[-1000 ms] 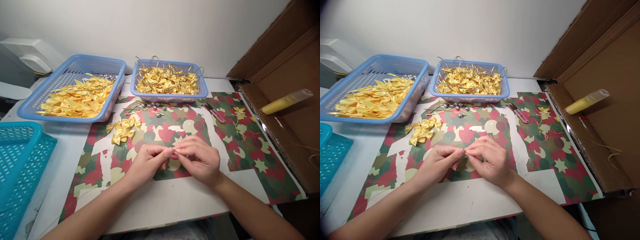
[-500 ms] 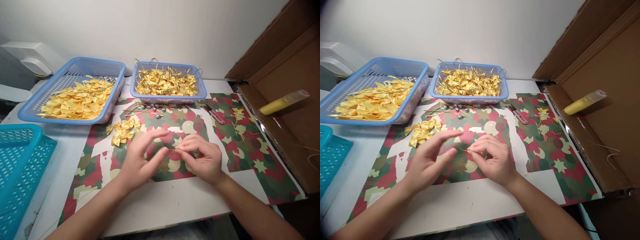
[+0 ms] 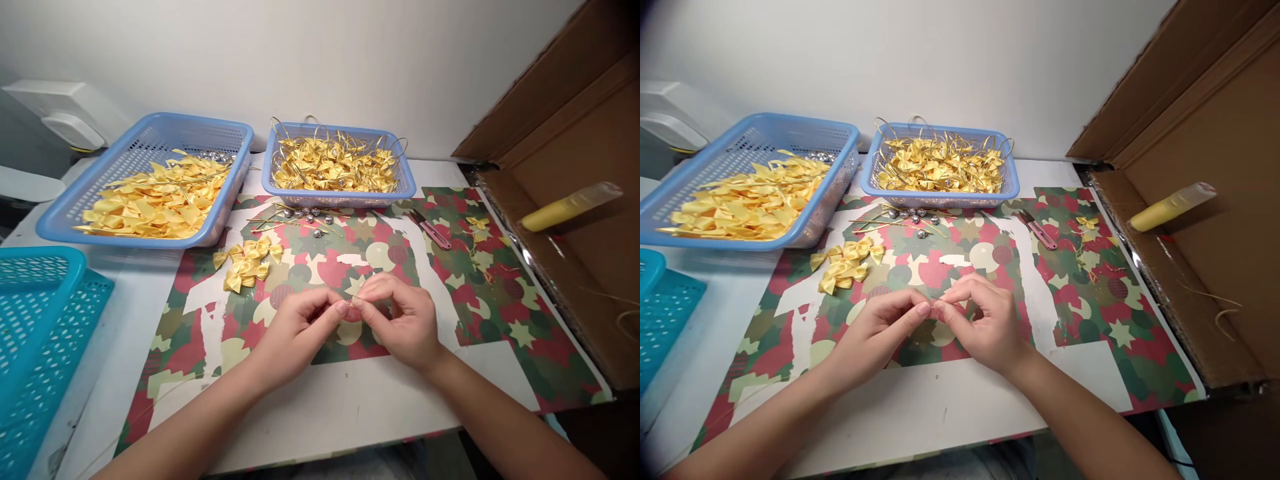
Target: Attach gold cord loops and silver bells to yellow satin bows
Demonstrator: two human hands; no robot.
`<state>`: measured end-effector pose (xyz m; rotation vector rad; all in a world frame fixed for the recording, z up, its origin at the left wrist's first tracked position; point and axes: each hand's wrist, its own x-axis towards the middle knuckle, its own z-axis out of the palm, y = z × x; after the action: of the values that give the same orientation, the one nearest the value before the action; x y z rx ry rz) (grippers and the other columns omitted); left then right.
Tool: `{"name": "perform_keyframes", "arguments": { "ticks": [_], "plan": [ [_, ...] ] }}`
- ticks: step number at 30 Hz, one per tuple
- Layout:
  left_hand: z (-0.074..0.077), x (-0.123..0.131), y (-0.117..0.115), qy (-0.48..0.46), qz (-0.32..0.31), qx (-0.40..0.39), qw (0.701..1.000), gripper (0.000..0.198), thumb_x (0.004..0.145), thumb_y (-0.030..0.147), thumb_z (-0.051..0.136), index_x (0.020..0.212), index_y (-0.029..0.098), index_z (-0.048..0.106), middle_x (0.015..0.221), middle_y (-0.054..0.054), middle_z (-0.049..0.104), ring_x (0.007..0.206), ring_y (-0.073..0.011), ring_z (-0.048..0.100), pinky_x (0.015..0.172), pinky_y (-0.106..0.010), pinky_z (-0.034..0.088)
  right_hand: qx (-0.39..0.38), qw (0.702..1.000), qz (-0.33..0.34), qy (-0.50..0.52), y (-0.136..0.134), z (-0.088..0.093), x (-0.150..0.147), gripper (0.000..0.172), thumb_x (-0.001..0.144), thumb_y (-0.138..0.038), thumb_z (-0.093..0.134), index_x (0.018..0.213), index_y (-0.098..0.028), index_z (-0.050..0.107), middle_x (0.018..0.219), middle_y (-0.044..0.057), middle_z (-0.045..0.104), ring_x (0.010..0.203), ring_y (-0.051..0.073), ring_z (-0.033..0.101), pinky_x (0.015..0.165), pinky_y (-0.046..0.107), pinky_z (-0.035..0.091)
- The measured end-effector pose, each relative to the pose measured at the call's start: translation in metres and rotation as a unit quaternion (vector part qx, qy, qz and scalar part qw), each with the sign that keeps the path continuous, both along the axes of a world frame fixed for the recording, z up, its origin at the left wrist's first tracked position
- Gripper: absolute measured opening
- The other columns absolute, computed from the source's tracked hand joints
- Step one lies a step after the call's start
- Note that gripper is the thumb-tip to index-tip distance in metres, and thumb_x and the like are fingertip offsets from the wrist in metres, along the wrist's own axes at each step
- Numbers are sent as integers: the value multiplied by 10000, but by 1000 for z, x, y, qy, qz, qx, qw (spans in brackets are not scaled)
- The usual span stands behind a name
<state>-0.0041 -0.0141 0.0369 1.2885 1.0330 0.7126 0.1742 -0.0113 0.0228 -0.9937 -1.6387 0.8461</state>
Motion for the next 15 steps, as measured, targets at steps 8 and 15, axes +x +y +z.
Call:
{"name": "perform_keyframes", "arguments": {
  "ticks": [8,15],
  "plan": [
    [-2,2,2,-27,95,-23,995,315,885,427,556,759,156,655,536,59,367,505,-73,304,459,-183,256,-200,975,-17,93,-2,4,-3,91,829,-261,685,751,-219,663,832,34,697,811,164,660,562,245,512],
    [1,5,-3,-28,131,-23,991,289,850,363,585,647,157,596,486,62,391,444,-58,312,412,-169,256,-305,934,48,179,-7,3,-9,128,834,-303,687,746,-212,671,801,22,687,773,137,642,728,292,553]
  ]
}}
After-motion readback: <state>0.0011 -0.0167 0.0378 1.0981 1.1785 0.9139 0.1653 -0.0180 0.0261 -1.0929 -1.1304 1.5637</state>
